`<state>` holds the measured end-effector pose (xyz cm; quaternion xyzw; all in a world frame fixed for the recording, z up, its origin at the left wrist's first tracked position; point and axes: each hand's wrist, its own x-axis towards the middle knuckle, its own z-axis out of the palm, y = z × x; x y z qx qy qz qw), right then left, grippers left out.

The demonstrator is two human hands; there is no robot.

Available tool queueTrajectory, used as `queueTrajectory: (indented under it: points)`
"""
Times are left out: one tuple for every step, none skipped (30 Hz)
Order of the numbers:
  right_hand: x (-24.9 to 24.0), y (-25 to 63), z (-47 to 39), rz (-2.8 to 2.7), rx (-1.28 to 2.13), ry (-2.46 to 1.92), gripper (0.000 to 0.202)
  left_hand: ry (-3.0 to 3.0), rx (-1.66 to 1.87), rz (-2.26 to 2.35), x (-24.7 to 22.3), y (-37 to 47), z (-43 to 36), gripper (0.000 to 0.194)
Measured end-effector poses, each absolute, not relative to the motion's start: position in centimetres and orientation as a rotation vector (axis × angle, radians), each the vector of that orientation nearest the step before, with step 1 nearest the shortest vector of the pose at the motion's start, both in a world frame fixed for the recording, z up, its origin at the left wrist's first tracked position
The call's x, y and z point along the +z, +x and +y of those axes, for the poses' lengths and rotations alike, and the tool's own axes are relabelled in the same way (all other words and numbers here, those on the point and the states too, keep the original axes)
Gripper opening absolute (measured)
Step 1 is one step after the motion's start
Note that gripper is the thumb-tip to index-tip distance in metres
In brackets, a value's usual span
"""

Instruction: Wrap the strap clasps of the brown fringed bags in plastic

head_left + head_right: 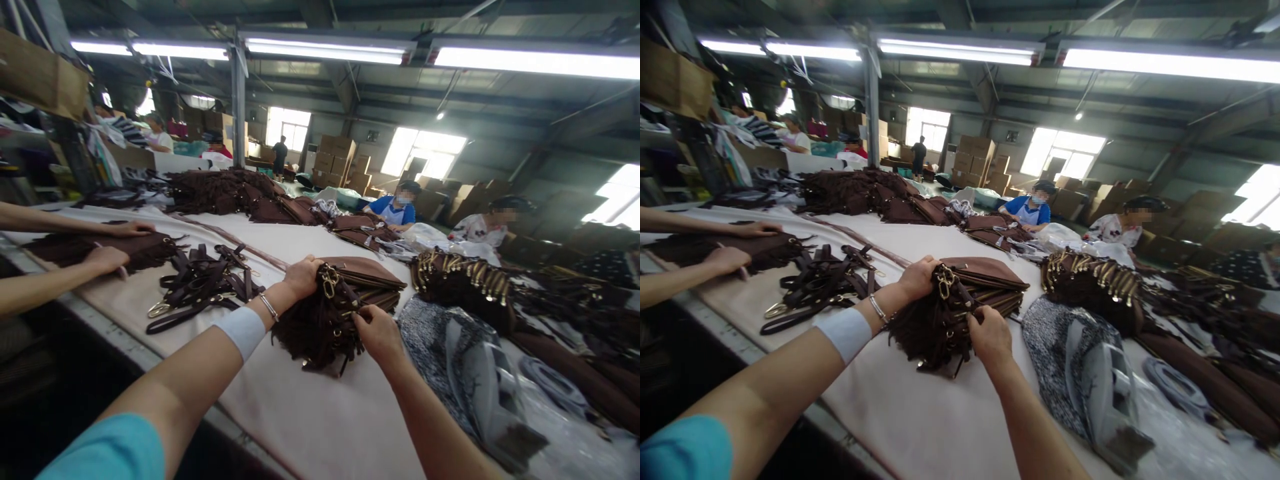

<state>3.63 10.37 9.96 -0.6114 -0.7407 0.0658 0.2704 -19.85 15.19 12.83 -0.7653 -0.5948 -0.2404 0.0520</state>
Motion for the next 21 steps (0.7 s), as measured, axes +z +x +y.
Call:
queueTrajectory:
  points:
    - [10.0, 3.7, 10.3, -2.049, 0.147, -1.63, 0.024, -2.313, -0.728, -1.827, 12.3, -20.0, 15.2, 0.025]
    - [10.2, 3.8, 10.1, -2.109, 0.102, -1.606, 0.021, -2.307, -0.722, -1.834, 11.8, -20.1, 15.2, 0.026]
    - [10.3, 3.9, 10.0, -2.169, 0.043, -1.578, 0.02, -2.309, -0.715, -1.83, 11.4, -20.4, 15.0, 0.028]
    - [10.4, 4.0, 9.9, -2.225, -0.027, -1.552, 0.018, -2.315, -0.708, -1.82, 11.0, -20.6, 14.9, 0.031]
    - [10.6, 4.0, 9.9, -2.281, -0.1, -1.526, 0.017, -2.321, -0.703, -1.81, 10.7, -20.9, 14.6, 0.033]
    - [10.8, 4.1, 9.8, -2.332, -0.173, -1.504, 0.016, -2.322, -0.701, -1.805, 10.5, -21.1, 14.4, 0.035]
    - [11.0, 4.1, 9.8, -2.374, -0.247, -1.481, 0.015, -2.314, -0.703, -1.808, 10.3, -21.2, 14.0, 0.037]
    - [11.3, 4.1, 9.8, -2.4, -0.315, -1.462, 0.015, -2.298, -0.709, -1.819, 10.3, -21.3, 13.6, 0.039]
    - [11.5, 4.1, 9.9, -2.413, -0.364, -1.455, 0.015, -2.274, -0.715, -1.837, 10.2, -21.3, 13.1, 0.041]
    - [11.7, 4.1, 9.9, -2.411, -0.391, -1.463, 0.016, -2.242, -0.732, -1.853, 10.2, -21.2, 12.4, 0.046]
    - [11.8, 4.1, 9.9, -2.399, -0.397, -1.484, 0.016, -2.208, -0.77, -1.855, 10.3, -21.0, 11.6, 0.052]
    - [11.9, 4.0, 10.0, -2.382, -0.386, -1.512, 0.017, -2.178, -0.827, -1.835, 10.3, -20.7, 10.6, 0.059]
    - [12.0, 4.0, 10.0, -2.364, -0.358, -1.541, 0.017, -2.159, -0.901, -1.79, 10.2, -20.3, 9.4, 0.064]
    - [12.1, 3.9, 10.0, -2.347, -0.314, -1.566, 0.017, -2.155, -0.987, -1.717, 10.2, -19.8, 8.2, 0.065]
    - [12.1, 3.9, 10.0, -2.331, -0.263, -1.583, 0.016, -2.179, -1.059, -1.626, 10.0, -19.3, 6.9, 0.061]
    - [12.2, 3.8, 10.0, -2.313, -0.212, -1.595, 0.014, -2.223, -1.107, -1.53, 9.8, -18.6, 5.7, 0.053]
    - [12.3, 3.7, 10.0, -2.299, -0.165, -1.604, 0.014, -2.286, -1.117, -1.443, 9.6, -17.9, 4.7, 0.046]
    - [12.4, 3.6, 10.0, -2.283, -0.125, -1.615, 0.014, -2.346, -1.104, -1.379, 9.3, -17.3, 3.8, 0.04]
    - [12.5, 3.5, 10.0, -2.267, -0.092, -1.625, 0.016, -2.388, -1.088, -1.349, 9.0, -16.6, 3.3, 0.035]
    - [12.6, 3.4, 10.0, -2.249, -0.058, -1.631, 0.017, -2.412, -1.069, -1.349, 8.8, -16.1, 3.0, 0.032]
    - [12.7, 3.3, 10.0, -2.228, -0.016, -1.627, 0.017, -2.415, -1.051, -1.373, 8.6, -15.7, 3.0, 0.029]
